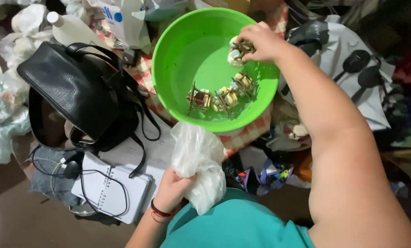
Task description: Unpacking dental models from plastic bags, inspecting them, and sorting metal components into a green bowl.
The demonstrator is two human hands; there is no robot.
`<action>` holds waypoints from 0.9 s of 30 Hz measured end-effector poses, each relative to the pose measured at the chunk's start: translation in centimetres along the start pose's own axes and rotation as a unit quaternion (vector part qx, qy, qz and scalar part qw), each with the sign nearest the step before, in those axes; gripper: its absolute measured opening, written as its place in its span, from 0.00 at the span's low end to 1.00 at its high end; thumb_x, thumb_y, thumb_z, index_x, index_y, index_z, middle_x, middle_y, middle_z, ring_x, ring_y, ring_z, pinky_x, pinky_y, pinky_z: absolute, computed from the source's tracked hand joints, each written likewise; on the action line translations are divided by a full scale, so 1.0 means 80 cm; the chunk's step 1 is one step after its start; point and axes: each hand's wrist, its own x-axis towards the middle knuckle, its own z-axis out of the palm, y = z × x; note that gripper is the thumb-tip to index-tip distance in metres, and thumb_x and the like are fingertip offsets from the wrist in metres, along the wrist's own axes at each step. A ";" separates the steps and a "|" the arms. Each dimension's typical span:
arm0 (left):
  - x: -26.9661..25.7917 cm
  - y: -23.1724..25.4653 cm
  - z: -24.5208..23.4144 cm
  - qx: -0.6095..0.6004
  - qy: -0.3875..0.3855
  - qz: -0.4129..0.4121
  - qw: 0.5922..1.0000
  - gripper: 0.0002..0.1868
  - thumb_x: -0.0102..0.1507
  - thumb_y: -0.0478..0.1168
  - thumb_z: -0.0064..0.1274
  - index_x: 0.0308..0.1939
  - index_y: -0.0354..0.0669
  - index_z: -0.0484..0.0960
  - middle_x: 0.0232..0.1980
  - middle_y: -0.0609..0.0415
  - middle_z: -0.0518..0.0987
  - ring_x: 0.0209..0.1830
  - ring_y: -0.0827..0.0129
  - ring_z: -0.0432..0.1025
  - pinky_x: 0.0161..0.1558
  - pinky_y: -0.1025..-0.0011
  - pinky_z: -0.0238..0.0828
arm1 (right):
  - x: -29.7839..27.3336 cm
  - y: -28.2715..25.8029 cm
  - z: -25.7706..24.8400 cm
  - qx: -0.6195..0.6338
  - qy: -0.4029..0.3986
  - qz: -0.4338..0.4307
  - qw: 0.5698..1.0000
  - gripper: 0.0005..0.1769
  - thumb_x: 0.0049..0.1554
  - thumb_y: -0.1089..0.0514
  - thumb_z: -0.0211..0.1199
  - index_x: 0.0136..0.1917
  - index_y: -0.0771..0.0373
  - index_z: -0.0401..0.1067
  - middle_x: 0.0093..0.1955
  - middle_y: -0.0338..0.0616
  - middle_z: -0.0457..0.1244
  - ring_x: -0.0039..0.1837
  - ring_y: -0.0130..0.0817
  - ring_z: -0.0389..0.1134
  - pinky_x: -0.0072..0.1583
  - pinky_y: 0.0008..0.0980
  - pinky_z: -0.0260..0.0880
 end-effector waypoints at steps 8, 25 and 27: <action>0.015 -0.001 0.018 0.050 0.035 0.024 0.998 0.23 0.59 0.42 0.62 0.55 0.35 0.80 0.49 0.52 0.84 0.48 0.66 0.77 0.46 0.62 0.78 | 0.044 0.036 0.037 -0.054 -0.065 -0.065 0.994 0.35 0.51 0.55 0.75 0.71 0.50 0.69 0.82 0.55 0.52 0.77 0.61 0.51 0.73 0.66 0.53; 0.025 0.012 0.032 0.162 0.037 0.045 0.985 0.17 0.59 0.46 0.60 0.49 0.44 0.82 0.47 0.59 0.84 0.47 0.72 0.77 0.46 0.65 0.79 | 0.048 0.038 0.059 -0.097 -0.079 -0.127 0.984 0.34 0.51 0.56 0.75 0.69 0.53 0.68 0.82 0.53 0.51 0.78 0.59 0.51 0.66 0.66 0.64; 0.023 0.018 0.033 0.177 0.039 0.031 0.983 0.17 0.59 0.47 0.60 0.48 0.43 0.83 0.46 0.59 0.84 0.46 0.72 0.77 0.45 0.66 0.78 | 0.042 0.029 0.052 -0.125 -0.099 -0.105 0.982 0.38 0.51 0.56 0.74 0.72 0.53 0.64 0.84 0.53 0.48 0.79 0.57 0.50 0.68 0.65 0.64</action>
